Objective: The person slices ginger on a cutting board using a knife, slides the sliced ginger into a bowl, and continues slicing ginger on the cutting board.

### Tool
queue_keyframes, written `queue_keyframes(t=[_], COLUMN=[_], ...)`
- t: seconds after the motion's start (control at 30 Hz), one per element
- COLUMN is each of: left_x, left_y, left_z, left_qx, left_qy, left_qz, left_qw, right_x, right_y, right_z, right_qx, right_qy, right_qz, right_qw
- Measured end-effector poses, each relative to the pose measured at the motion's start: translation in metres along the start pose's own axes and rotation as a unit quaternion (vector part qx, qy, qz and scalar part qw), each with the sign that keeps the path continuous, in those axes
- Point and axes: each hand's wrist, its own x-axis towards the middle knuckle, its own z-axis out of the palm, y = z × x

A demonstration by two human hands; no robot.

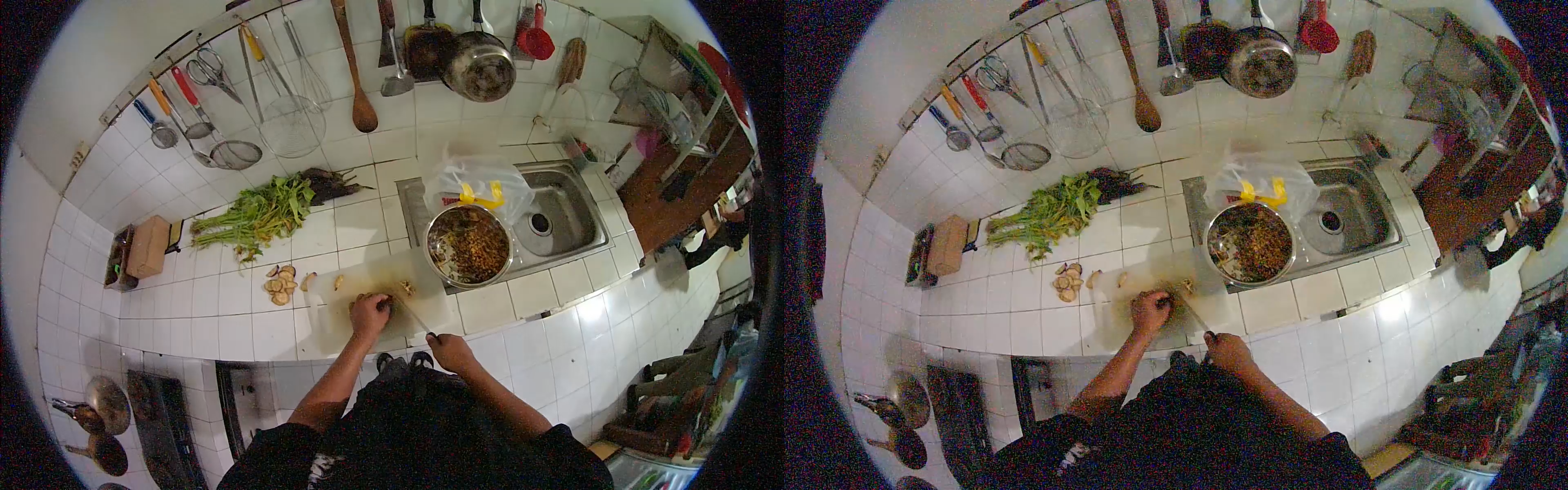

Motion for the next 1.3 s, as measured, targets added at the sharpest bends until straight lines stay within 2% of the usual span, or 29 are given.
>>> queue_keyframes(t=[0.07,0.17,0.23,0.33,0.43,0.53,0.67,0.73,0.93,1.07,1.13,1.3], left_x=[0.000,-0.005,-0.002,-0.001,-0.003,-0.003,-0.002,-0.006,-0.006,-0.009,-0.010,-0.011], left_y=[0.001,-0.005,-0.012,-0.013,-0.015,-0.012,-0.009,-0.012,-0.021,-0.011,-0.008,-0.010], left_z=[-0.001,0.007,0.012,0.013,0.016,0.012,0.004,0.007,0.015,0.007,0.003,0.003], left_qx=[-0.024,-0.049,-0.054,-0.032,-0.061,-0.039,-0.053,-0.020,-0.023,-0.014,-0.044,-0.041], left_qy=[-0.019,0.007,0.032,0.012,0.003,0.015,0.006,0.039,0.039,0.030,0.055,0.061], left_qz=[-0.018,-0.018,-0.008,-0.018,-0.049,-0.031,-0.062,-0.031,0.003,0.006,0.023,0.010], left_qw=[0.999,0.999,0.998,0.999,0.997,0.999,0.997,0.999,0.999,0.999,0.997,0.997], right_x=[-0.004,-0.010,-0.013,-0.015,-0.007,0.005,0.005,-0.002,-0.016,-0.002,0.001,-0.003], right_y=[0.003,0.010,0.008,0.002,0.000,-0.004,0.000,0.001,-0.016,-0.012,-0.014,-0.011], right_z=[-0.004,-0.001,0.000,0.000,0.006,0.009,0.000,-0.002,-0.004,0.003,0.001,-0.003], right_qx=[0.009,0.004,0.022,0.031,0.038,0.008,0.007,0.035,0.032,-0.013,-0.012,-0.013], right_qy=[-0.004,0.001,0.012,-0.003,0.003,0.031,0.018,0.005,-0.027,-0.008,0.014,-0.006], right_qz=[0.013,0.001,-0.021,-0.050,-0.037,-0.013,-0.023,-0.006,0.003,0.000,0.002,-0.026], right_qw=[1.000,1.000,0.999,0.998,0.999,0.999,1.000,0.999,0.999,1.000,1.000,1.000])
